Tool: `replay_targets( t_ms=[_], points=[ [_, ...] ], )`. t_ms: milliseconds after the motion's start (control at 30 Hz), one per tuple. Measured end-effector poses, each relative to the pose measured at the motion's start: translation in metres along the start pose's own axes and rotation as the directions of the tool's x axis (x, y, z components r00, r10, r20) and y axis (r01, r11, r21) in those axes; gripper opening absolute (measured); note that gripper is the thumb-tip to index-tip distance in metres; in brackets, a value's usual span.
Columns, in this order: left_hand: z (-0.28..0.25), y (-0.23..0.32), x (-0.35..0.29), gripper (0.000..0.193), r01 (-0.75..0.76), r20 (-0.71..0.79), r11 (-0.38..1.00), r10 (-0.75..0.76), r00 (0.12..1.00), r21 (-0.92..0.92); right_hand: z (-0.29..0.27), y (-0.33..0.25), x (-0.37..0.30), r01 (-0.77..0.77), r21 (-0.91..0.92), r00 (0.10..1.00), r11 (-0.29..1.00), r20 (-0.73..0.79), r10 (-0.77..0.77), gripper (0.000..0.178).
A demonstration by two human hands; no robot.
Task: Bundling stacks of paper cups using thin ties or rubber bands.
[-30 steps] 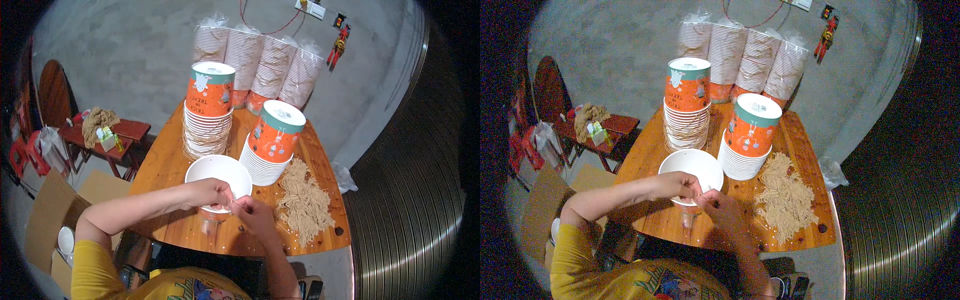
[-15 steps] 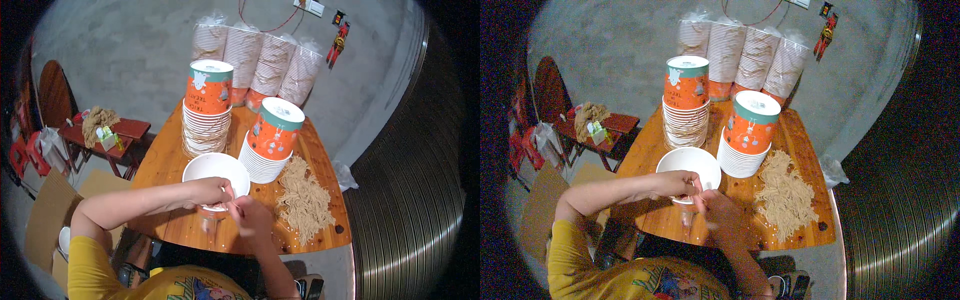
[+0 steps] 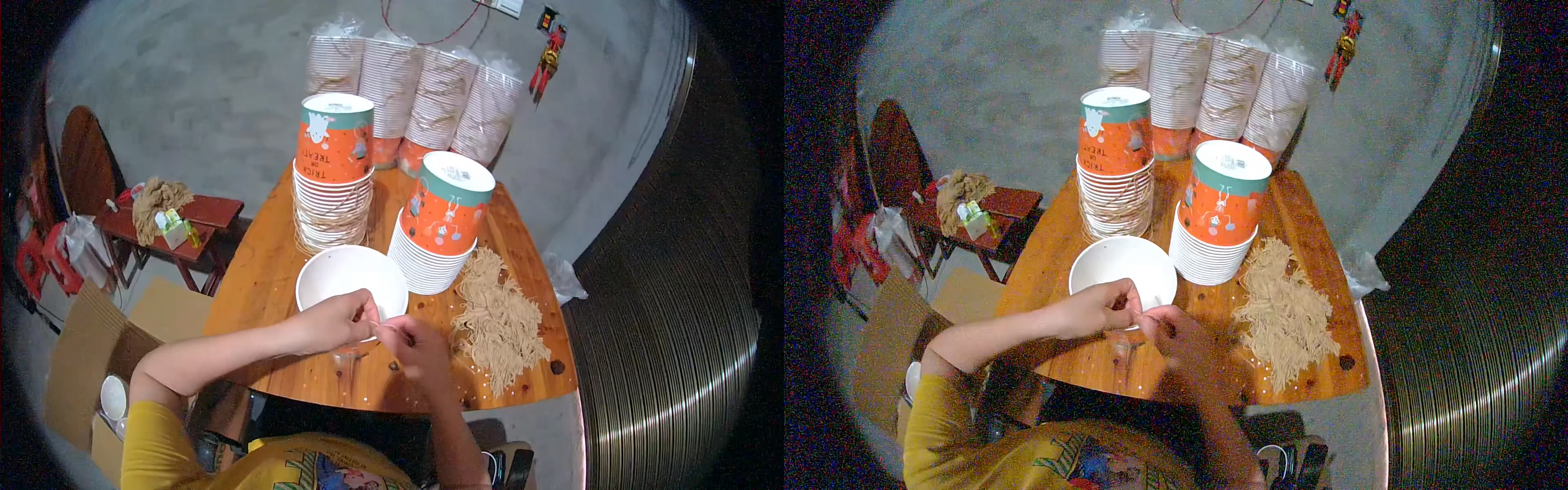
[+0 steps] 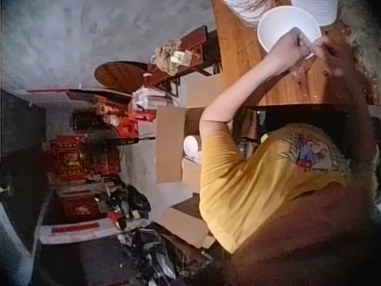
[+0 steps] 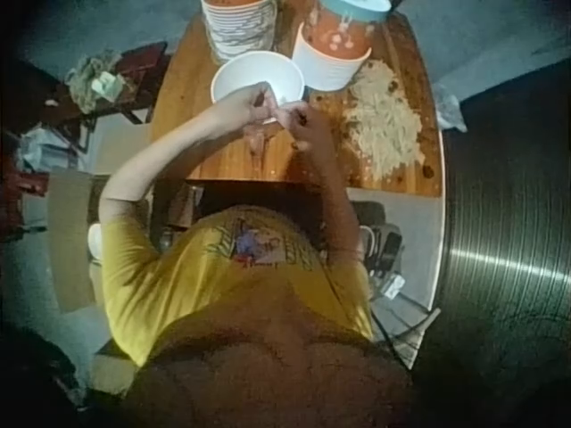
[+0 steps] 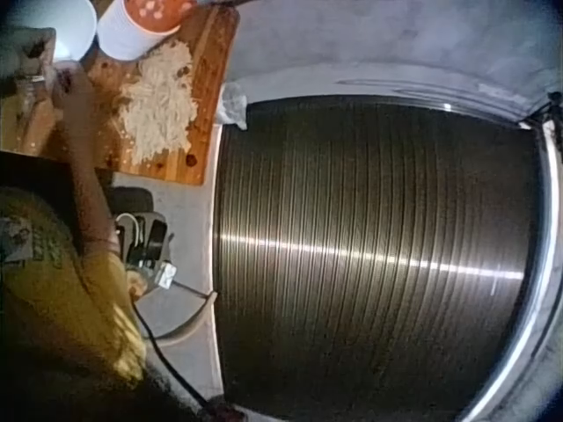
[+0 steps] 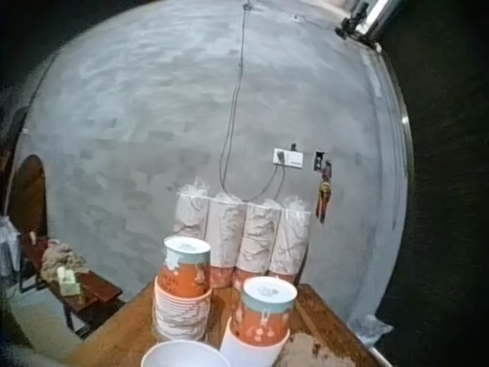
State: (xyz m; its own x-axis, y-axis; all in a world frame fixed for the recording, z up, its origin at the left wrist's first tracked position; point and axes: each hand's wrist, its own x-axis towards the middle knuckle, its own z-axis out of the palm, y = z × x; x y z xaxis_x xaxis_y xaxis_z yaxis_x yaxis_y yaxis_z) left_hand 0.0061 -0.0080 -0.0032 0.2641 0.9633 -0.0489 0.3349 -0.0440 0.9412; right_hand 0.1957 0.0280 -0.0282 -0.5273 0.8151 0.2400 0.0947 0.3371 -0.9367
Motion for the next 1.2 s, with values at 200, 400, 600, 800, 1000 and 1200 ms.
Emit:
replay_targets(
  t_ms=[200, 400, 600, 800, 1000, 1200],
  points=[
    [0.001, 0.003, 0.001, 0.013, -0.016, 0.019, 0.998, 0.015, 1.000, 0.060, -0.003, 0.016, -0.002, -0.074, 0.034, 0.997, 0.997, 0.002, 0.074, 0.015],
    [-0.002, 0.006, 0.002, 0.012, 0.016, 0.044, 1.000, -0.017, 0.999, 0.021, -0.002, 0.010, -0.001, -0.094, -0.103, 0.995, 0.990, -0.052, 0.089, 0.019],
    [-0.001, 0.002, 0.005, 0.013, 0.003, 0.017, 0.996, -0.005, 1.000, 0.092, 0.000, 0.014, -0.001, -0.067, -0.065, 0.997, 0.996, -0.053, 0.063, 0.020],
    [0.001, 0.001, 0.006, 0.014, -0.075, 0.004, 0.979, 0.076, 0.997, 0.188, 0.000, 0.010, -0.001, -0.067, -0.127, 0.996, 0.990, -0.059, 0.060, 0.019],
    [-0.001, 0.007, 0.004, 0.014, -0.024, 0.013, 0.978, 0.022, 1.000, 0.209, 0.000, 0.009, -0.003, -0.132, -0.026, 0.989, 0.991, -0.069, 0.130, 0.019],
    [0.000, 0.009, 0.003, 0.012, -0.004, 0.023, 0.978, 0.000, 1.000, 0.207, 0.003, 0.008, -0.002, -0.124, 0.032, 0.987, 0.992, -0.095, 0.127, 0.015]
  ],
)
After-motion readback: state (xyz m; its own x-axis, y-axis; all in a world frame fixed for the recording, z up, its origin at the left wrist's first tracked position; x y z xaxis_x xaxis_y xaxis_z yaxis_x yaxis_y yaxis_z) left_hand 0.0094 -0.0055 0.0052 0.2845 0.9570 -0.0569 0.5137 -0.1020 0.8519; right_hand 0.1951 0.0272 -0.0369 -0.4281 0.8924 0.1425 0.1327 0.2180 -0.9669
